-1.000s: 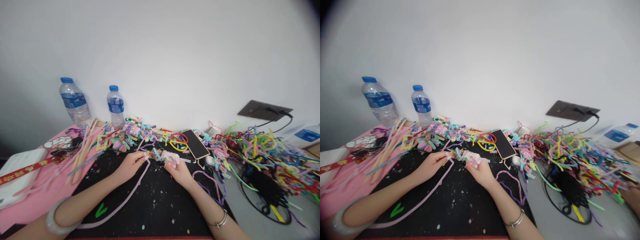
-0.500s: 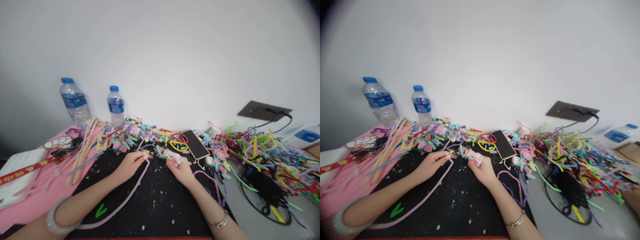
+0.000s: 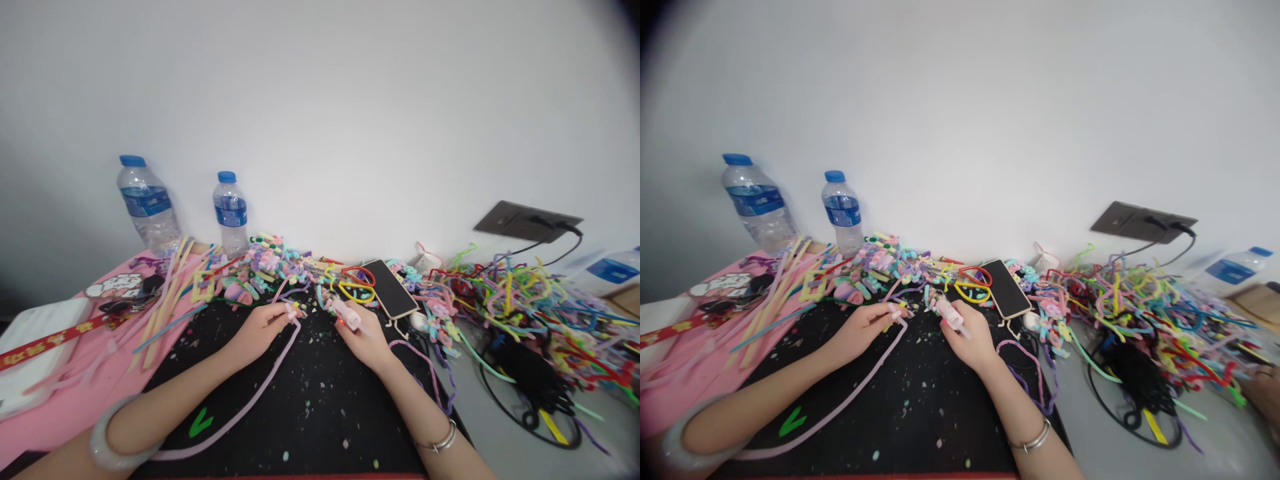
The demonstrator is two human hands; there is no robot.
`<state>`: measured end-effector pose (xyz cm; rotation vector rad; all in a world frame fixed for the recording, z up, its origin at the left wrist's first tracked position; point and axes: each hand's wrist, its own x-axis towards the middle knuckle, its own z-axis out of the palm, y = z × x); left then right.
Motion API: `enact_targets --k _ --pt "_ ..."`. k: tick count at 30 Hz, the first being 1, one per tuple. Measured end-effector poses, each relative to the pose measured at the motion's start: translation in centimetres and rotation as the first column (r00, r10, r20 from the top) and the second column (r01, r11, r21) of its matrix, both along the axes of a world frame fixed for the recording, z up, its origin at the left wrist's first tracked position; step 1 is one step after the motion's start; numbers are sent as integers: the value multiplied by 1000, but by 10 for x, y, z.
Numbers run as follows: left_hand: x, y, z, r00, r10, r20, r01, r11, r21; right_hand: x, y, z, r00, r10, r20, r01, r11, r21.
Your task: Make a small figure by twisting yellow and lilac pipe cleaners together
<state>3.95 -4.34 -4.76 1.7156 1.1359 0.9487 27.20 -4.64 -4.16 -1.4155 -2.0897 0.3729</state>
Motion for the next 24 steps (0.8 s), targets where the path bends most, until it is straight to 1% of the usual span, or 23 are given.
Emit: enact_targets --k 6,8,9,11,13,15,17,19,21,24 --pt "0 0 -2 1000 8 18 -8 1000 -1 4 2 1 968 -73 242 78 997 -9" --pt "0 0 -2 1000 9 29 -9 1000 2 5 3 2 958 -102 268 97 995 30" --pt "0 0 -2 999 8 37 -8 1000 3 4 2 3 962 -111 251 98 993 64" --pt "1 -2 -1 998 4 56 -4 1000 -1 1 -2 7 985 -86 149 65 987 144" --pt "3 -5 0 997 -10 75 11 1000 -4 -6 -9 10 1000 2 -1 -2 982 189" --pt "5 -9 2 996 -34 88 34 999 2 -17 -18 11 986 104 -131 -85 986 142" --pt "8 -14 2 994 -57 93 56 998 11 -31 -26 7 960 141 -240 -135 990 42" --pt "10 -17 2 994 -61 87 60 998 17 -42 -30 2 908 102 -406 -133 990 -50" --pt "11 -19 2 996 -56 68 55 998 20 -50 -32 -4 847 39 -530 -132 982 -138" --pt "11 -20 2 997 -57 47 57 998 15 -55 -31 -7 722 -34 -691 -198 947 -253"
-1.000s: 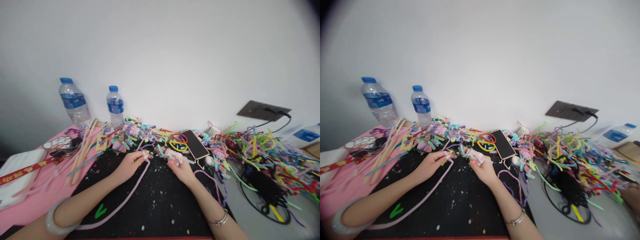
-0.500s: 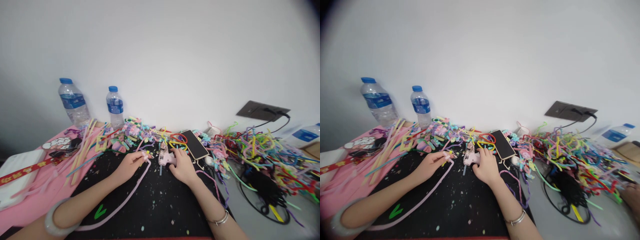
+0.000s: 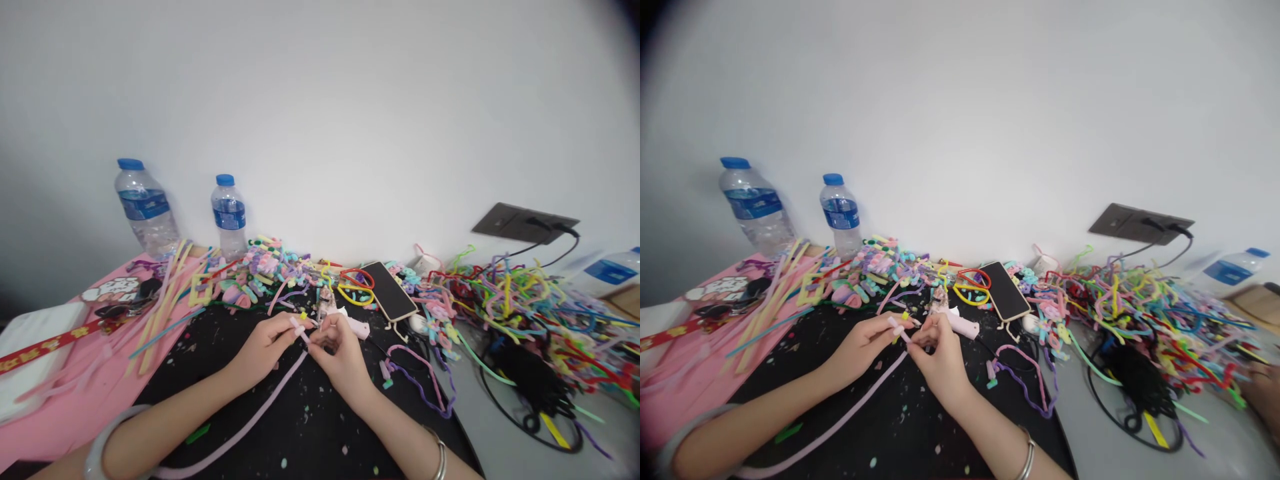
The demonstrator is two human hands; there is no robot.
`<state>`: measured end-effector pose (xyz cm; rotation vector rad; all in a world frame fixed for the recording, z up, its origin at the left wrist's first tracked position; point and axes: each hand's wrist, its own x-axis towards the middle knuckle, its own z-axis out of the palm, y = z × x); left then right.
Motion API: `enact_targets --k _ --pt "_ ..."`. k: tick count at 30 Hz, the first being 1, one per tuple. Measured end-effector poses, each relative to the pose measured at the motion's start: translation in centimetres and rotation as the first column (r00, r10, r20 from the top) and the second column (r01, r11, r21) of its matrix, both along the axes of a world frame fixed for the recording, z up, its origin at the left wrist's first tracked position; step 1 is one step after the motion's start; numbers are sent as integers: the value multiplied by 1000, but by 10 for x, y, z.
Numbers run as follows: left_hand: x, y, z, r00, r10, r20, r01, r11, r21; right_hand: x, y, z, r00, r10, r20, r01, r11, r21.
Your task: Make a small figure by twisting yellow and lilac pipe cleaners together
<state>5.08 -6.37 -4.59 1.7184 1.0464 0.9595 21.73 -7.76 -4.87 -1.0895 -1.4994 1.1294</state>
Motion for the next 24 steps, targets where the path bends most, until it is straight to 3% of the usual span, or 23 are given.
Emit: enact_targets --k 4,7,11,16,21,24 --pt "0 1 2 998 -1 57 1 1000 12 5 2 5 987 20 -161 -34 996 -82" --pt "0 4 2 993 43 107 -41 999 -20 14 4 11 995 -57 -83 59 998 22" --pt "-2 9 -3 993 101 59 -102 995 6 24 8 15 987 -159 -18 160 981 109" --pt "-3 11 -7 996 88 8 -88 996 -2 25 12 8 988 -99 -115 98 995 -7" --pt "1 9 -10 981 42 189 -14 989 -146 23 14 2 978 -169 -120 148 975 -166" --pt "4 6 -9 977 27 213 24 972 -236 23 14 1 982 -173 -76 158 972 -173"
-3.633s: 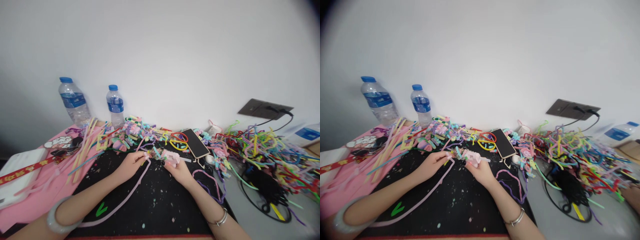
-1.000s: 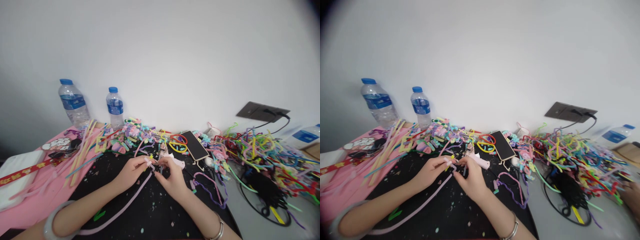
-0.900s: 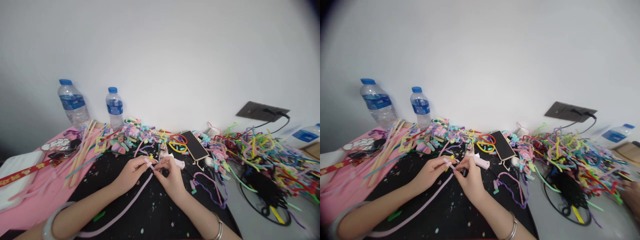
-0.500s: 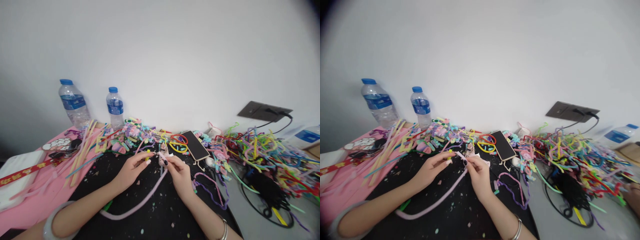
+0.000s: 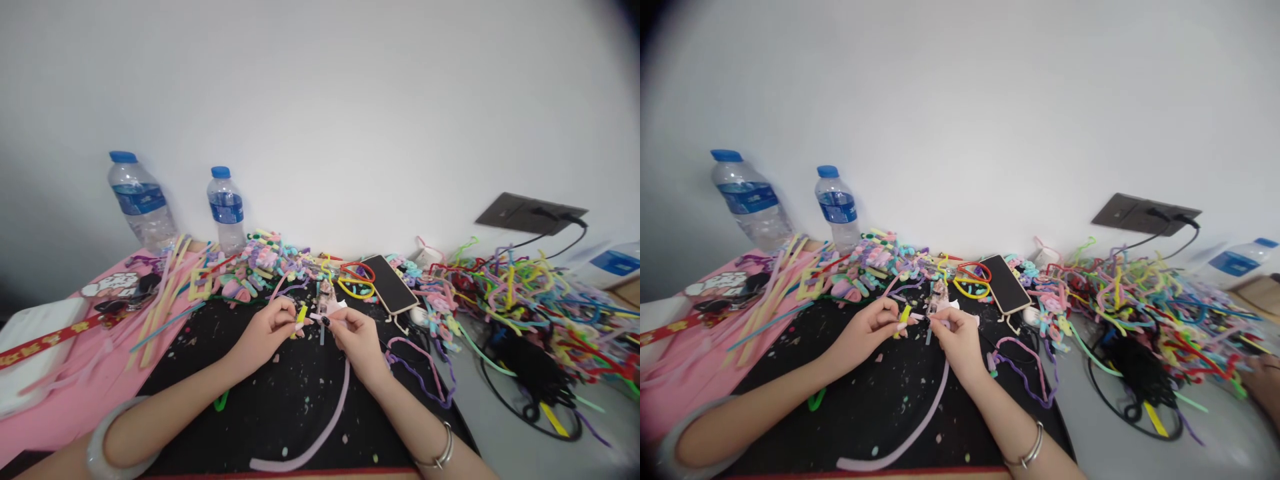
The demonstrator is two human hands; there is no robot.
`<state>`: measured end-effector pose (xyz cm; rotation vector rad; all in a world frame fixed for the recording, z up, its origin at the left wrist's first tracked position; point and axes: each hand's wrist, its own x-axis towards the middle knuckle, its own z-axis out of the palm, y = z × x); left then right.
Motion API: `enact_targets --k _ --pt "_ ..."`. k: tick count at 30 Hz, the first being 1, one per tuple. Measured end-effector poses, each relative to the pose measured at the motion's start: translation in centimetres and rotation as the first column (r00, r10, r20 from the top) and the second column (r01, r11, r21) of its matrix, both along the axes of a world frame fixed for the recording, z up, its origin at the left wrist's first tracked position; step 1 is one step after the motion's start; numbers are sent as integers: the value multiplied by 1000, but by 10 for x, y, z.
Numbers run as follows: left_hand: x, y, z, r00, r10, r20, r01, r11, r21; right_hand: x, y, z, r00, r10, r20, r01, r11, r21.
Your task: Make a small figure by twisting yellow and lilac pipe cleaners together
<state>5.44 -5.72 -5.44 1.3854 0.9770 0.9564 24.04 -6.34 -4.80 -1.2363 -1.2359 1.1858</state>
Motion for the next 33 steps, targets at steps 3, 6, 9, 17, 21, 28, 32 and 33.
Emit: enact_targets --k 3,6,9,17,21,28,32,33 --pt "1 -2 3 999 -24 -29 23 999 -44 0 -1 -1 998 1 62 -2 1000 18" --pt "2 -3 5 998 -28 -49 26 999 -46 0 -1 -3 995 9 100 -12 999 33" --pt "2 -4 5 998 -35 -50 32 998 -48 0 -1 -4 994 17 110 -22 999 46" --pt "2 -5 9 998 -46 -43 43 997 -62 0 -2 -2 992 48 118 -50 999 16" --pt "1 -5 8 998 -52 -39 50 998 -47 -1 -2 -1 992 54 117 -56 998 9" --pt "1 -3 3 999 -40 -35 40 999 -6 -1 -3 3 990 92 108 -90 996 -15" --pt "0 -3 2 999 -31 -40 30 999 -25 -1 -4 3 991 101 83 -100 995 -26" --pt "0 -3 2 999 -30 -44 28 999 -34 0 -4 4 993 99 71 -98 995 -25"
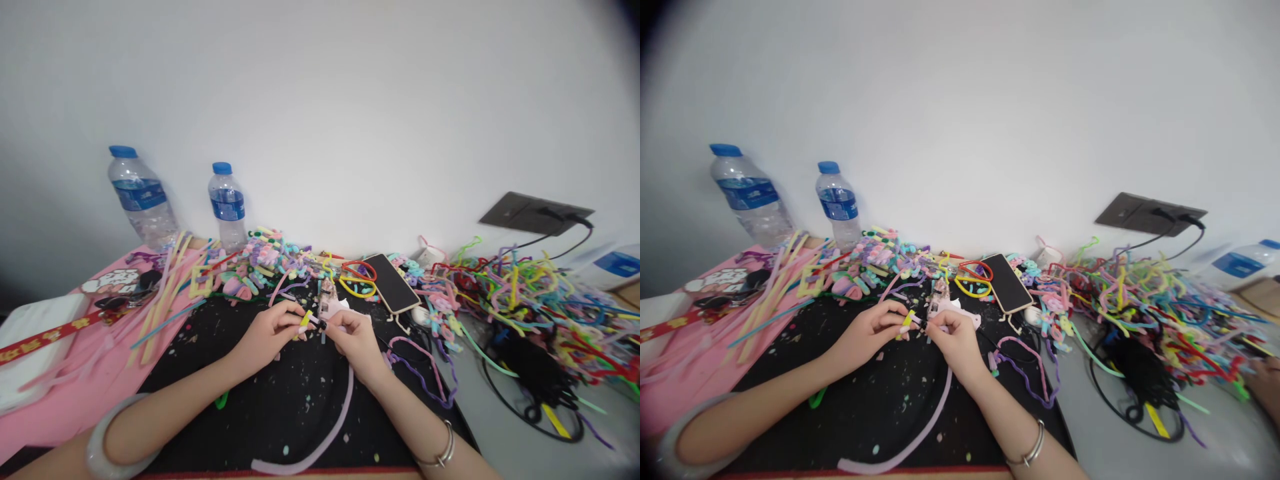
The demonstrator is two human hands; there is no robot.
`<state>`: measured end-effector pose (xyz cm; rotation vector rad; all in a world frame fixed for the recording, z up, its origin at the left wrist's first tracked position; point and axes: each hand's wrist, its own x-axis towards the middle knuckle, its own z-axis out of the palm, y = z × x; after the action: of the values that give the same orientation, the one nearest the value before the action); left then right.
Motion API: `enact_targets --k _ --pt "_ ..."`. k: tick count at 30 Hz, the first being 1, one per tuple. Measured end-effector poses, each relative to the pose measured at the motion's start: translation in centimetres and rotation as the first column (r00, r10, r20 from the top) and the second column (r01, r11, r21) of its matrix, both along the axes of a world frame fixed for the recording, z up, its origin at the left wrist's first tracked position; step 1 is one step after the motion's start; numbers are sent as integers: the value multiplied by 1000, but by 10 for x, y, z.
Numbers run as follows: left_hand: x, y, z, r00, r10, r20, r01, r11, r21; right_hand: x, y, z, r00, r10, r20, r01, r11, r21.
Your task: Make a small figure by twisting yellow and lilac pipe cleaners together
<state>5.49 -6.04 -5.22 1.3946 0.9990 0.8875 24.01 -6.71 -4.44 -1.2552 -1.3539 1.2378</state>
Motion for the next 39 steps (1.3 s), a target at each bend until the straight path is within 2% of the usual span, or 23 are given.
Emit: enact_targets --k 8,23,34,39 --pt "1 -2 3 999 13 -33 -14 999 -33 1 1 1 992 -24 -121 23 1000 -7" --pt "1 -4 10 999 -37 -32 37 999 -1 1 1 -2 1000 -21 18 21 999 24" --pt "2 -3 8 999 -43 -1 43 997 56 -1 3 -1 997 54 57 -59 995 86" --pt "2 -3 10 998 -64 15 63 997 47 -1 4 -2 996 75 55 -79 994 73"
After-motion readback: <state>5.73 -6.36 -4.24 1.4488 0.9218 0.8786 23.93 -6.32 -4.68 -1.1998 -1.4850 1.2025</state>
